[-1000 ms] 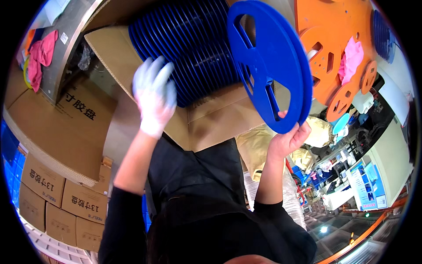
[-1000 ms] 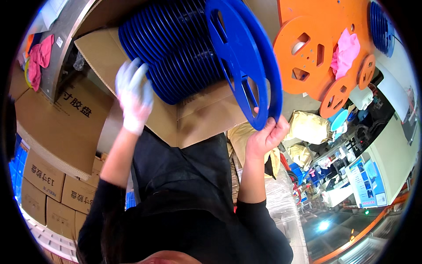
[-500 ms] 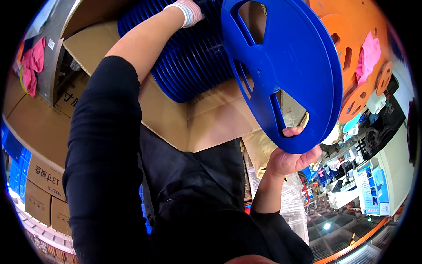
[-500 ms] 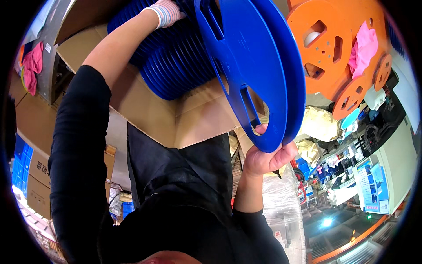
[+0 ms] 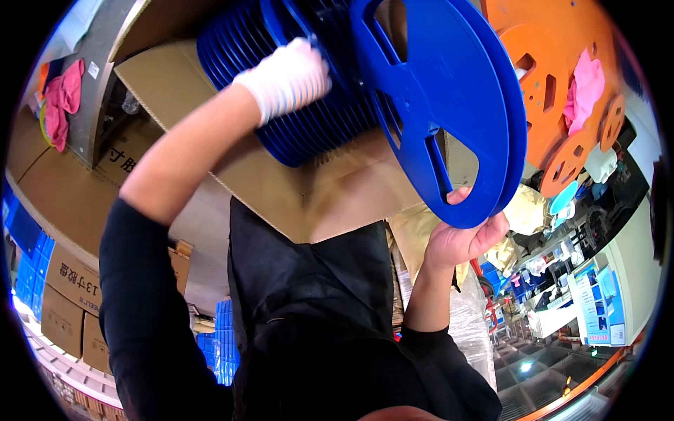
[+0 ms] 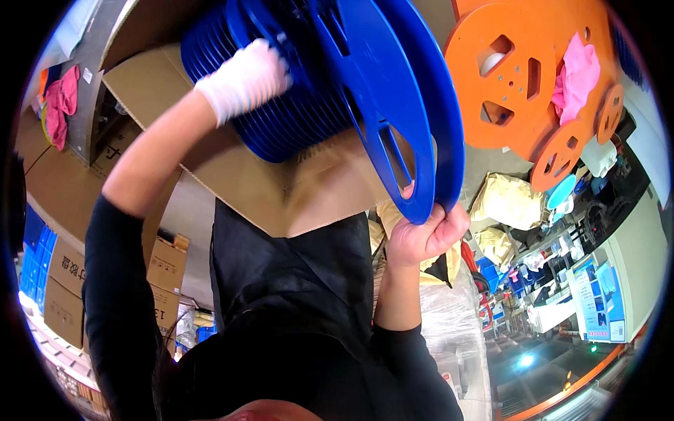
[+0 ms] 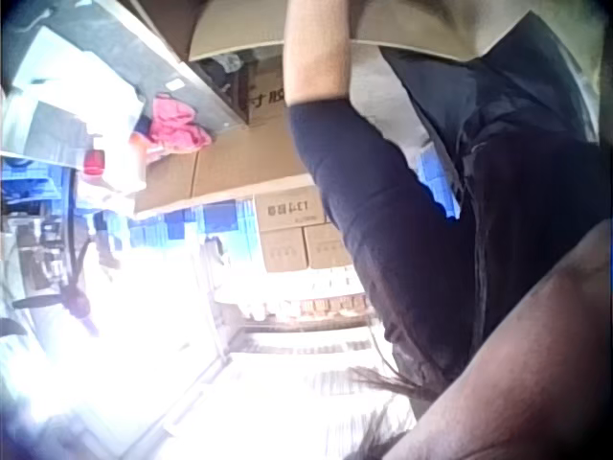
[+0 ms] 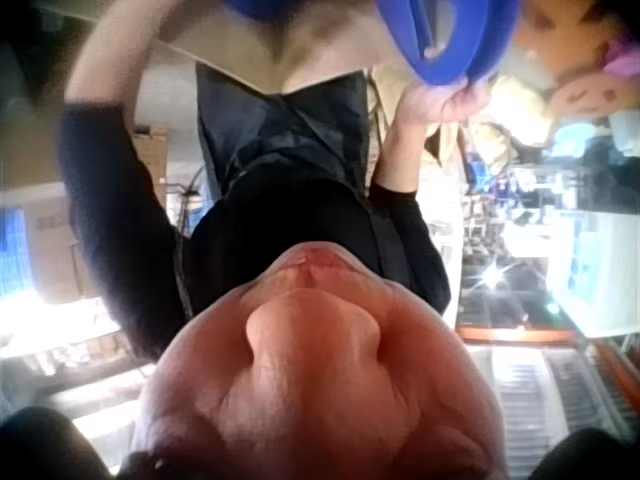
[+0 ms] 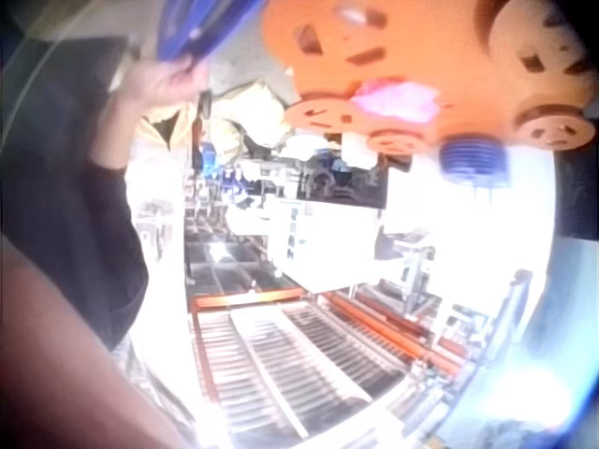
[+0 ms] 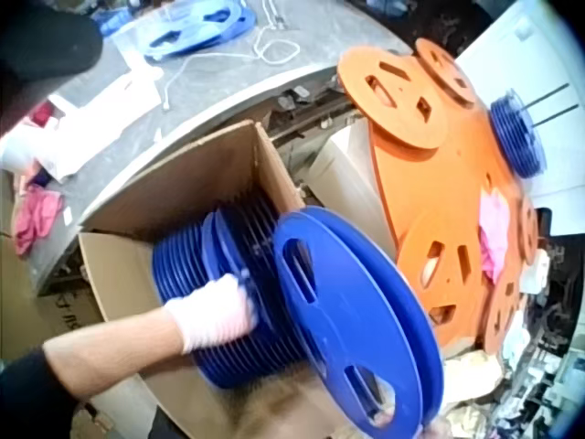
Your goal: The person pours a liquid into a machine and closes the lid. They then pick up blue plastic spools, inspect them, and stack them into a cardboard box. Finally, they use a tape dispenser to seal the box.
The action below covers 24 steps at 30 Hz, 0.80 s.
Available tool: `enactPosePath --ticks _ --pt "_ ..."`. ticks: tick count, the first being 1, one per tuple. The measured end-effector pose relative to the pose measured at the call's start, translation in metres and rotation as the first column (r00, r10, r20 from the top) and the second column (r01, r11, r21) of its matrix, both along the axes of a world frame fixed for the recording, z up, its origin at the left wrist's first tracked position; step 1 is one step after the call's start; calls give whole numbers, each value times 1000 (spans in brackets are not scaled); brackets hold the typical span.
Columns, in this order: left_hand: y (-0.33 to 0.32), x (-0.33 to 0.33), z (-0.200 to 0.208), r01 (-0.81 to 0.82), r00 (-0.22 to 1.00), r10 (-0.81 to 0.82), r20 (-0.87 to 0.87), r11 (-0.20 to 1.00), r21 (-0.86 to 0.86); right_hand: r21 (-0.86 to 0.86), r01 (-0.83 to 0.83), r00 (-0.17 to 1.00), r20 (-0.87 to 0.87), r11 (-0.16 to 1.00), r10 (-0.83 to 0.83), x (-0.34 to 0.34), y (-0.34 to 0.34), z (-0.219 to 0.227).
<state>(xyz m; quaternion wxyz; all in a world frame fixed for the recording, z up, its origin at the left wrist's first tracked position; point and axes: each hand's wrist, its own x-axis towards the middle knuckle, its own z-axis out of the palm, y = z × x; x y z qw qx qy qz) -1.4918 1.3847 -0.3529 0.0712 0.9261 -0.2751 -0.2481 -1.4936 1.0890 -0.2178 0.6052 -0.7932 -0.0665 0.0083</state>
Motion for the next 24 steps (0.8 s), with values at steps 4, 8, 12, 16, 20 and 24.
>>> enactPosePath --ticks 4,8,12,16,20,24 --pt "-9 -33 103 33 977 -44 -207 998 -60 71 -51 997 -60 996 55 15 21 -6" --pt "-11 -62 137 -33 974 -4 -225 986 -163 127 -111 984 -122 986 127 32 50 -27" --pt "-11 -76 146 -149 982 117 -147 962 -228 57 -186 971 -144 981 193 57 73 -52" --pt "-13 -90 146 -196 980 177 -86 926 -323 37 -174 961 -210 984 178 79 89 -65" --pt "-7 -85 148 -213 972 157 -174 903 -374 -110 -88 990 -117 990 75 82 92 -77" --pt "-5 -94 147 -207 978 190 -84 906 -368 -177 -98 993 -76 979 85 70 98 -71"
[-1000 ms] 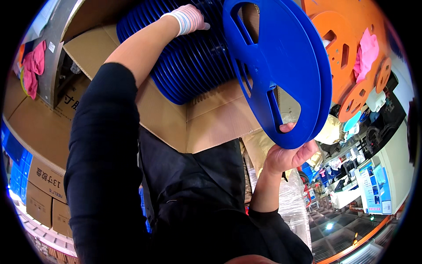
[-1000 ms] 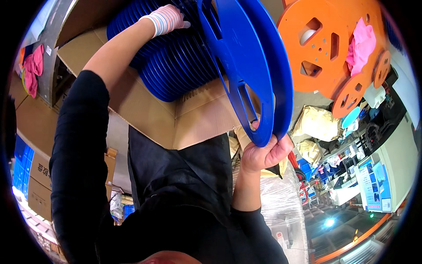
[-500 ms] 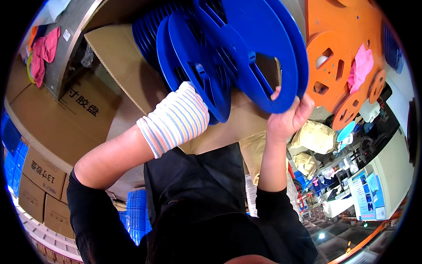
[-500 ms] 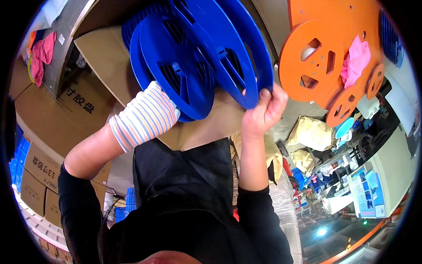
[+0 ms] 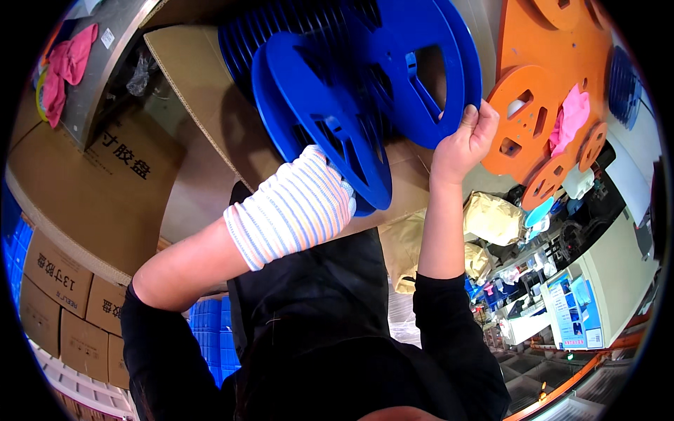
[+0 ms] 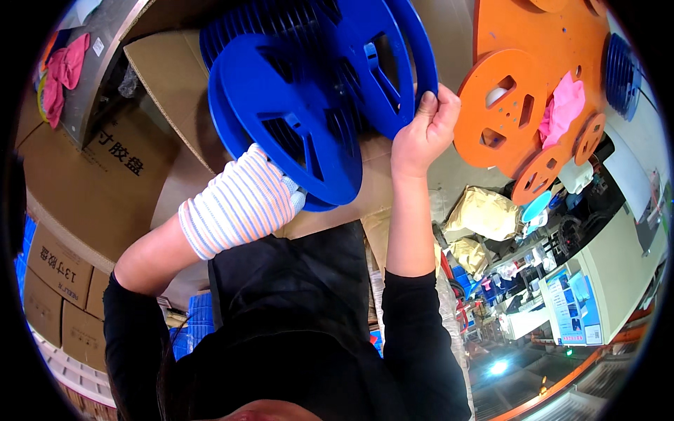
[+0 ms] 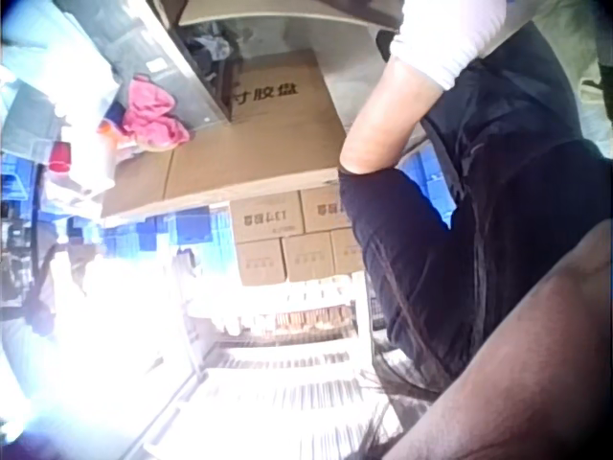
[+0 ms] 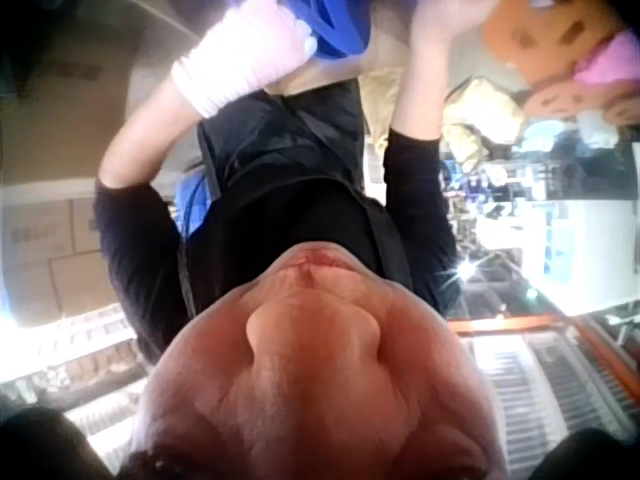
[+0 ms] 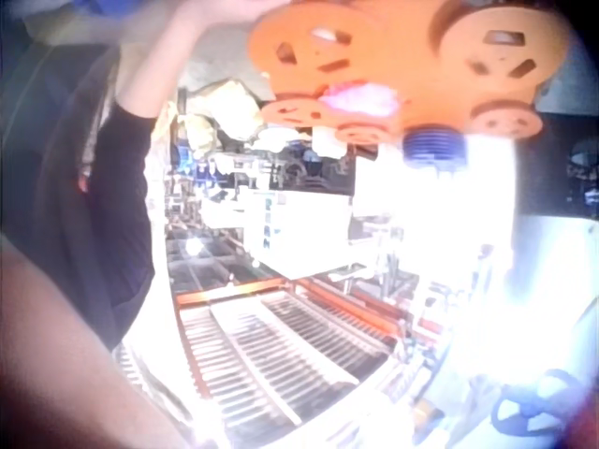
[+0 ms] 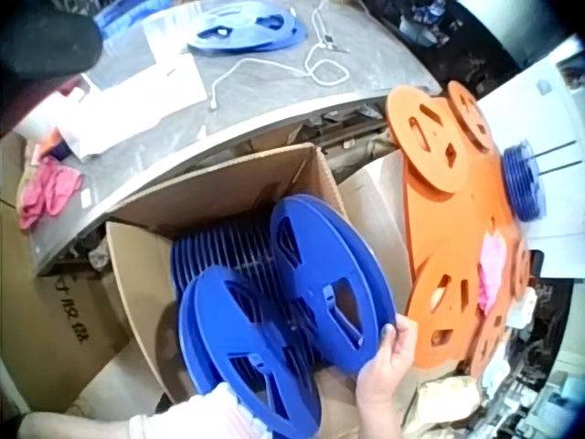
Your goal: The person pours a liquid into a machine and closes the lid. They then pick up blue plastic spools, inspect them, and stack them into a cardboard box. Finally, they use a tape dispenser to seal the box.
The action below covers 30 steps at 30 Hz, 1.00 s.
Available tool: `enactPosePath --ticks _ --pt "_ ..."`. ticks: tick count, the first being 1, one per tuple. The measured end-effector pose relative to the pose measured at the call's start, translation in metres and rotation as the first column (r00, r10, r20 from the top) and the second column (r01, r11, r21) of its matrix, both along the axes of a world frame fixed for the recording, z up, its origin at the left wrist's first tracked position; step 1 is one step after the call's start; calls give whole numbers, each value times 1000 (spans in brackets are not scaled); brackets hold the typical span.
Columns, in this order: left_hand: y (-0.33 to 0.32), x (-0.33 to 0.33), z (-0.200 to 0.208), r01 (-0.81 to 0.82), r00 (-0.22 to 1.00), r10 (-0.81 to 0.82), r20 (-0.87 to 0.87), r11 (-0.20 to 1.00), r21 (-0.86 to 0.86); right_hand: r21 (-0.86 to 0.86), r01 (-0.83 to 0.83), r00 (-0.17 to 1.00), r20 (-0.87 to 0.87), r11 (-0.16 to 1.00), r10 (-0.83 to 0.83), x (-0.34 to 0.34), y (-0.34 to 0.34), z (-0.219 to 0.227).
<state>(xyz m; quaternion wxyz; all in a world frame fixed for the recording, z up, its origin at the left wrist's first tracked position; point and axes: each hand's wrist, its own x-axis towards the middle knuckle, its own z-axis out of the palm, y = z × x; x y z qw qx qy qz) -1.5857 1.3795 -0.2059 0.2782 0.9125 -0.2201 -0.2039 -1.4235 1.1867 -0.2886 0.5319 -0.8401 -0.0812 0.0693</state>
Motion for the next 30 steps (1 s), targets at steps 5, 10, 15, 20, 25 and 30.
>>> enactPosePath --ticks 5,10,15,20,25,30 --pt "-1 -17 19 -138 979 154 134 983 -123 -54 -58 994 94 997 63 -7 15 8" --pt "-6 -36 29 -115 993 116 -5 974 -196 -117 -132 969 194 984 153 -6 34 2" --pt "-10 -44 21 -149 988 151 -12 953 -265 -117 -128 962 227 985 153 -4 48 -19" --pt "-9 -28 14 -225 974 204 -99 926 -302 -140 -78 970 219 987 107 -9 51 -19" --pt "-15 -23 6 -141 986 113 -126 961 -238 -123 -61 988 132 990 78 -17 54 2" --pt "-21 -24 -1 -175 981 148 -123 951 -256 -138 -51 999 -5 989 50 -25 58 -10"
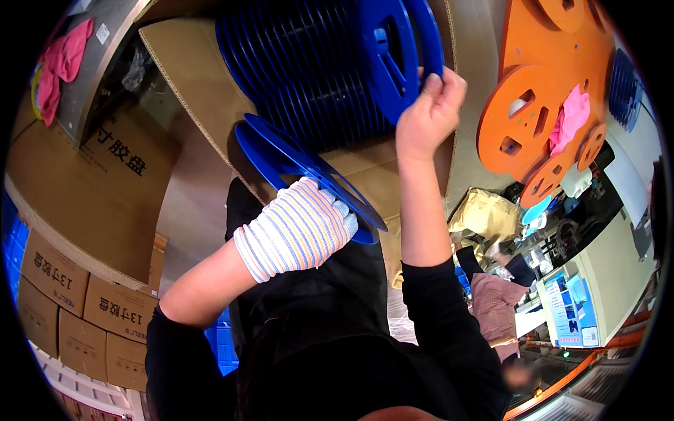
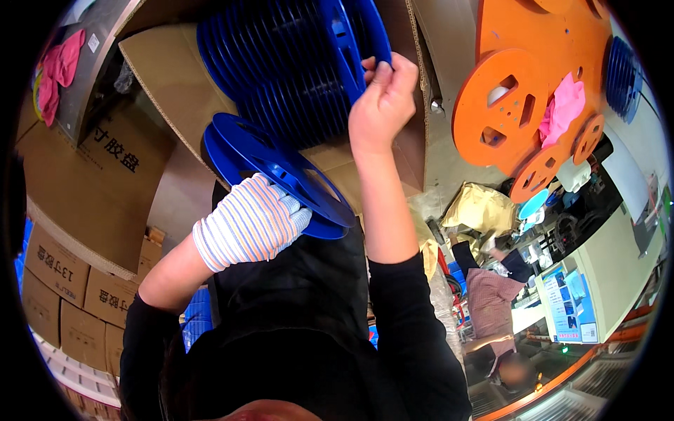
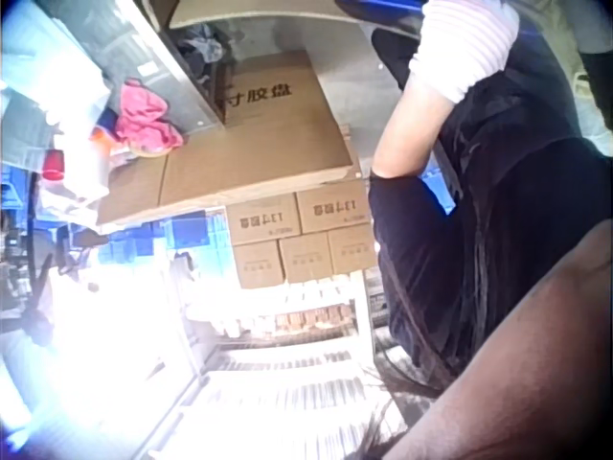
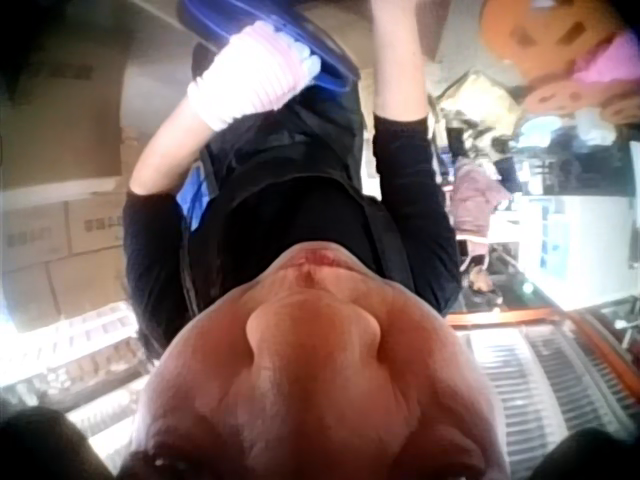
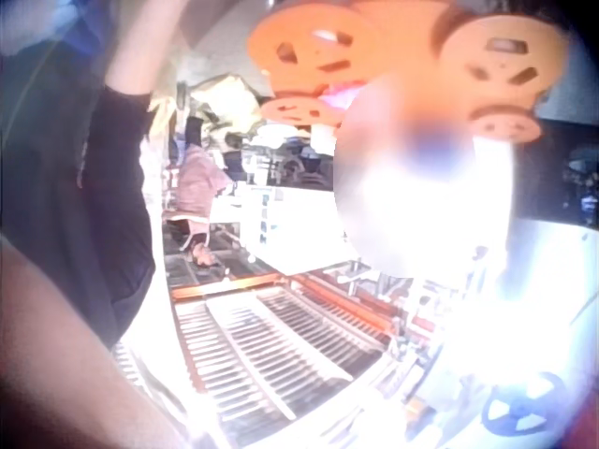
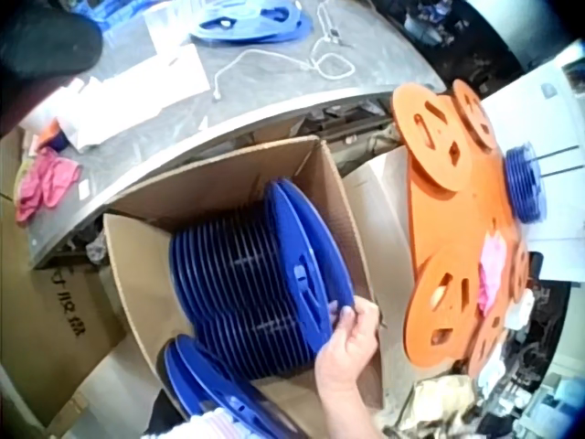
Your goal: The person pours a liquid into a machine and closes the lid. They then pick up blue plastic spools, inspect them, and stack them into a cardboard box. Finally, they use a tape dispenser to seal the box.
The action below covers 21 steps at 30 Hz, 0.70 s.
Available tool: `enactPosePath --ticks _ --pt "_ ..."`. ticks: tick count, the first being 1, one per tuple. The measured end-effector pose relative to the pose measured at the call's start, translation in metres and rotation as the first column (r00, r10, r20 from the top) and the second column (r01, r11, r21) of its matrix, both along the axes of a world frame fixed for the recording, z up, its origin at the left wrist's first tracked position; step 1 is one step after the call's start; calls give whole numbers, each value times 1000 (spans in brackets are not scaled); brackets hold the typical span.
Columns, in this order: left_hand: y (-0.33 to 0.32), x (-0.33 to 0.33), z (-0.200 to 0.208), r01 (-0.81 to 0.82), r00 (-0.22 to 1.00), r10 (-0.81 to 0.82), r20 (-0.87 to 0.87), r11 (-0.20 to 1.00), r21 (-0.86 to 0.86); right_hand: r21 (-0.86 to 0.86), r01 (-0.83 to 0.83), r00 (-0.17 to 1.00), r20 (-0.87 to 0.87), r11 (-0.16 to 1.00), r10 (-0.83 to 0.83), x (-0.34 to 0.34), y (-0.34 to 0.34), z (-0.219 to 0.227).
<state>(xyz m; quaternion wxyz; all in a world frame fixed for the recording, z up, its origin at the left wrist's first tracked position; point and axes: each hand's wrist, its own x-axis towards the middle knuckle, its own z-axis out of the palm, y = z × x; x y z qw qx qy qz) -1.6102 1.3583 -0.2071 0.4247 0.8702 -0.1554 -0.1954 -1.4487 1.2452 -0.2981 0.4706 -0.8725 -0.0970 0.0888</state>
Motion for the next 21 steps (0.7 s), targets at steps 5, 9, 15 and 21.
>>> enactPosePath --ticks 5,9,15,21 --pt "-5 8 3 68 997 -66 -45 997 41 -275 -288 939 106 917 327 -1 -33 -64" --pt "-13 5 6 11 1000 -10 -25 1000 11 9 -239 904 -362 971 226 -35 -90 -31" --pt "-20 21 8 -30 998 28 -56 998 -48 474 -457 386 -656 753 648 -73 -135 72" --pt "-45 34 24 39 999 -39 -1 997 -67 267 -419 576 -661 868 481 -78 -144 112"
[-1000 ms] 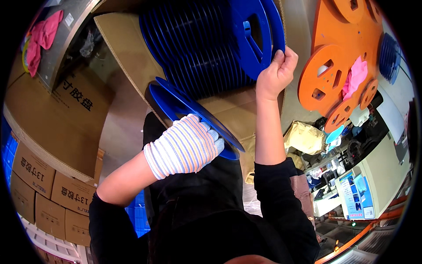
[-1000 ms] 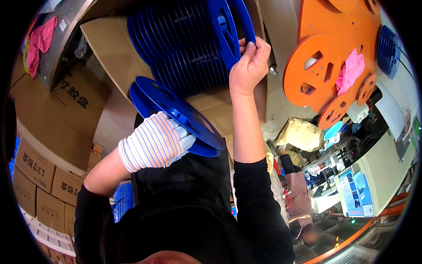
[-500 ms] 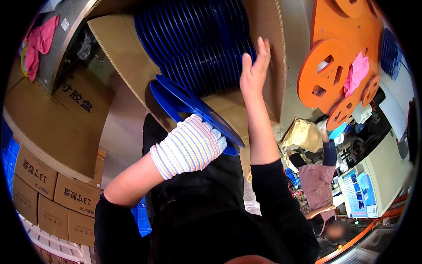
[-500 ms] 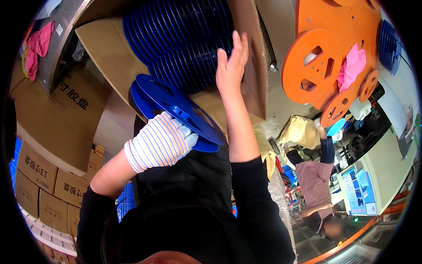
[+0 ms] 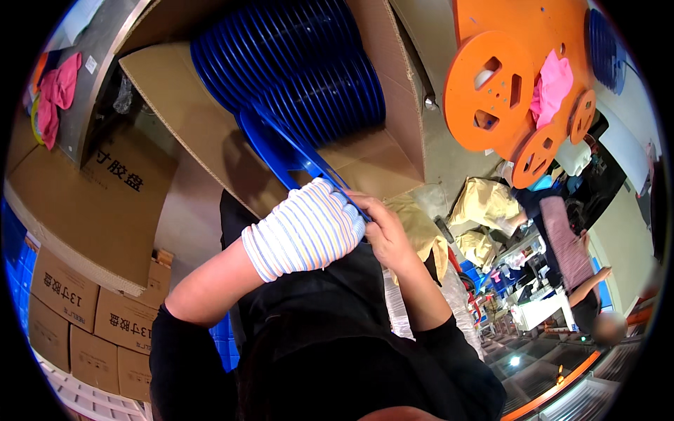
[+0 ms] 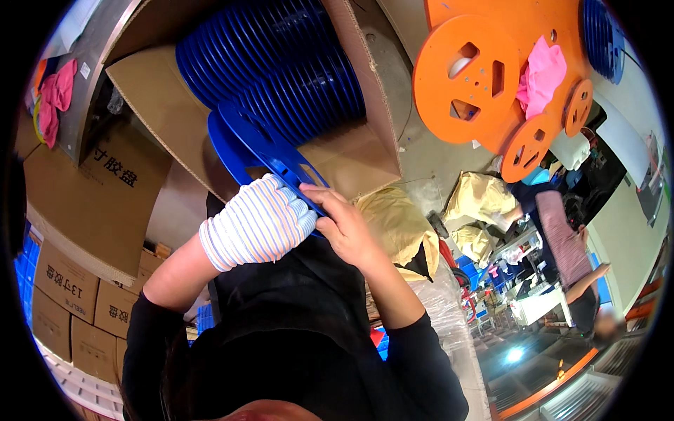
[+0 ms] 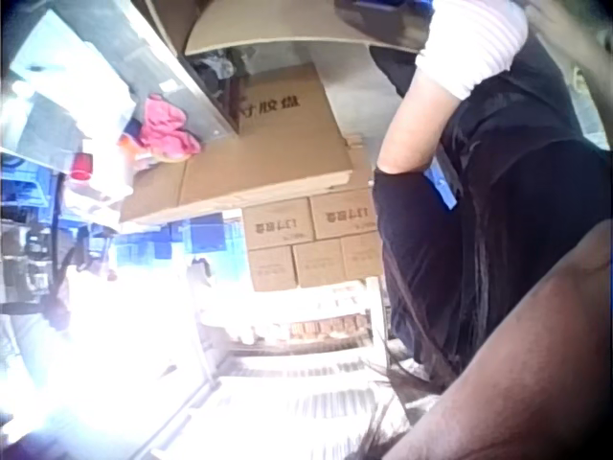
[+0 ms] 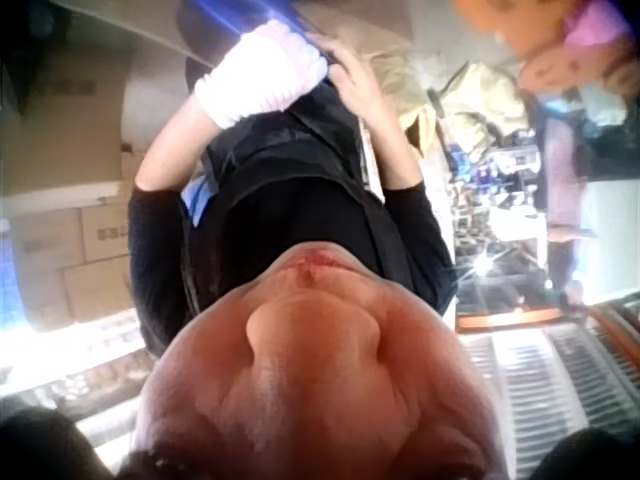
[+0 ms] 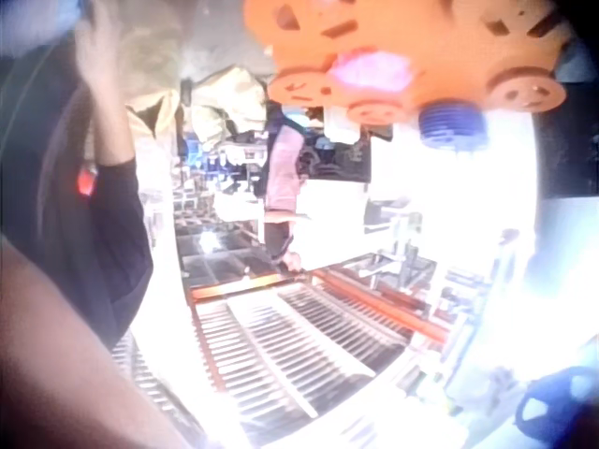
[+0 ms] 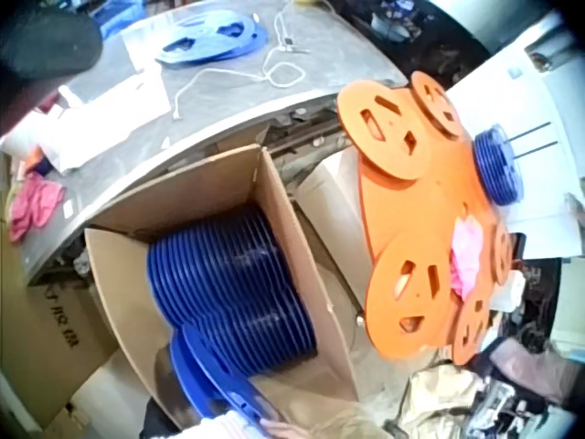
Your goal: The person pours a liquid into a machine and closes the lid. They then pick up blue plastic spools, inspect them, and stack them into a cardboard box. Finally, they use a tape dispenser to seal the box.
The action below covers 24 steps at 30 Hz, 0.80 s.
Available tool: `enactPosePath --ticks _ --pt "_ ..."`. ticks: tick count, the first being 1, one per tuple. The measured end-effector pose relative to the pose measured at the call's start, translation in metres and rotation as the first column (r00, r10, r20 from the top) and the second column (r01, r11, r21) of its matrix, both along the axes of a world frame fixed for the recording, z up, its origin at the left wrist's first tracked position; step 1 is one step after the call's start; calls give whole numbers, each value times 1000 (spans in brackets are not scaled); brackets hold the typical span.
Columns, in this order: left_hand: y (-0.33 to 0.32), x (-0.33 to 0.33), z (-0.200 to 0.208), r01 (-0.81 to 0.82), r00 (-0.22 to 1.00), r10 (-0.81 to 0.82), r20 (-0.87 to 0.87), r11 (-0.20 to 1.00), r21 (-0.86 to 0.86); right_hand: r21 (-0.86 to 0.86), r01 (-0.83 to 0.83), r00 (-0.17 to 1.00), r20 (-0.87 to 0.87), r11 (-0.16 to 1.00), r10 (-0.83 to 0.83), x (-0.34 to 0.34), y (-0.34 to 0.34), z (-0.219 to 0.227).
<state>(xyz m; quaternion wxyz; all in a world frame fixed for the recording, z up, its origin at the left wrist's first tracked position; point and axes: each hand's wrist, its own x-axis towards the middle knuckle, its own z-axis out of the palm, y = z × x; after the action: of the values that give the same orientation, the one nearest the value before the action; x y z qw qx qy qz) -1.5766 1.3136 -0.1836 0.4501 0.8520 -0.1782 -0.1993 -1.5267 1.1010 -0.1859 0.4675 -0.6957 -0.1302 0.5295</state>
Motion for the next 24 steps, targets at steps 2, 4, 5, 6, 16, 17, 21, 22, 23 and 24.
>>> enactPosePath --ticks 2,4,5,6,16,17,21,22,23,24 --pt "-10 10 2 -193 910 250 330 961 -197 -7 59 994 87 998 -58 2 -9 10" --pt "4 27 4 -248 834 398 383 889 -385 -67 218 961 186 974 -202 4 -29 24" --pt "25 37 -3 -308 881 390 267 903 -301 -90 391 916 139 916 -377 -1 -37 31" --pt "30 33 -35 -468 747 519 415 855 -226 -32 464 873 185 885 -451 0 -42 32" --pt "-41 68 -306 -429 903 350 249 771 470 71 569 696 490 819 -525 29 -44 7" --pt "-45 65 -310 -401 916 328 232 776 486 85 573 687 494 815 -533 31 -44 4" --pt "-50 54 -310 -370 929 324 181 777 509 108 584 661 511 804 -549 35 -43 1" --pt "-51 52 -306 -447 895 375 243 775 448 110 572 669 512 813 -539 36 -44 1" --pt "-50 51 -302 -432 901 353 253 787 441 112 559 676 513 822 -529 37 -44 1" --pt "-51 50 -297 -418 906 331 264 798 434 122 552 674 518 825 -527 38 -42 0"
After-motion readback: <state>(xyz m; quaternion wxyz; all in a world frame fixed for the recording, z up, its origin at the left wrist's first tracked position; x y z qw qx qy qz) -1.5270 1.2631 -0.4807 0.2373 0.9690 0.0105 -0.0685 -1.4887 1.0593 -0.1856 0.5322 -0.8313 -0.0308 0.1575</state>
